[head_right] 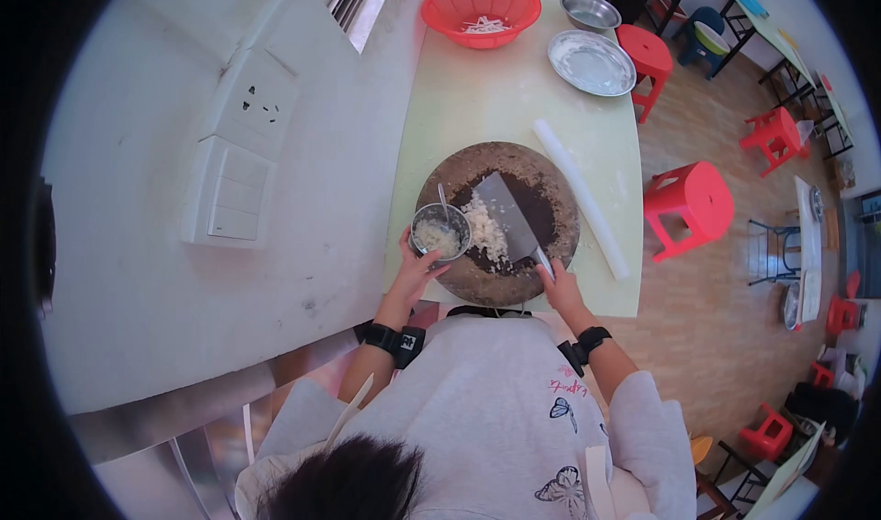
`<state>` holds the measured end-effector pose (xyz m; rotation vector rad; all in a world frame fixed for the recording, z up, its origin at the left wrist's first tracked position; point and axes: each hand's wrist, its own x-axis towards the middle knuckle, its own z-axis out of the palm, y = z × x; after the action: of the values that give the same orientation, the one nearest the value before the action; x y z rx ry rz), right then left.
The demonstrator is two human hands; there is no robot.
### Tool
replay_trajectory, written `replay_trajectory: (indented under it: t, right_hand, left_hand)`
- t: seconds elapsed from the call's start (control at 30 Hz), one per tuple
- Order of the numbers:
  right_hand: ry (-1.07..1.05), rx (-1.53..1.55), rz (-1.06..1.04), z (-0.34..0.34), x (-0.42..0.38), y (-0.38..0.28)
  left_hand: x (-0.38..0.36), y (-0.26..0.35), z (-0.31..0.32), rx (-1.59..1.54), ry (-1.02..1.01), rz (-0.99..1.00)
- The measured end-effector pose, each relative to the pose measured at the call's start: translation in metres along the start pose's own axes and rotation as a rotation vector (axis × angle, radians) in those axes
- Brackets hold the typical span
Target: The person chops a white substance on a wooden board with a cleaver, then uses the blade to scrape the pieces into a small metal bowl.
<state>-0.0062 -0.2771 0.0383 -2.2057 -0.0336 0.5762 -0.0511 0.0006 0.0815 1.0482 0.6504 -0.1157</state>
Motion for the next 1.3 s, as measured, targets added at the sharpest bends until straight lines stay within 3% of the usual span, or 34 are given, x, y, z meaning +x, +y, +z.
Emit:
replay_trajectory:
  t: [0.27,0.37,0.43,0.53,0.7,0.97,1.3]
  right_hand:
    - [-0.103,0.106,0.043,0.007,-0.01,-0.023]
    - [-0.189,0.364,0.149,0.01,-0.01,-0.018]
    - [-0.289,0.751,0.362,0.005,-0.011,-0.02]
    - [-0.306,0.819,0.395,-0.005,-0.012,-0.022]
    - [-0.291,0.846,0.375,-0.021,-0.014,-0.012]
    - [-0.202,0.889,0.377,-0.065,-0.028,-0.033]
    - [-0.271,0.539,0.246,-0.12,-0.032,-0.1]
  left_hand:
    - [0.012,-0.007,0.023,-0.009,-0.033,-0.003]
    - [0.015,0.002,0.029,-0.071,-0.026,-0.033]
    - [0.016,0.011,0.031,-0.107,-0.023,-0.055]
    - [0.015,0.025,0.031,-0.147,-0.099,-0.04]
    - [0.018,0.036,0.02,-0.233,-0.188,0.036]
    - [0.026,0.033,0.016,-0.125,-0.075,-0.045]
    - [0.035,0.019,0.047,-0.101,-0.246,-0.077]
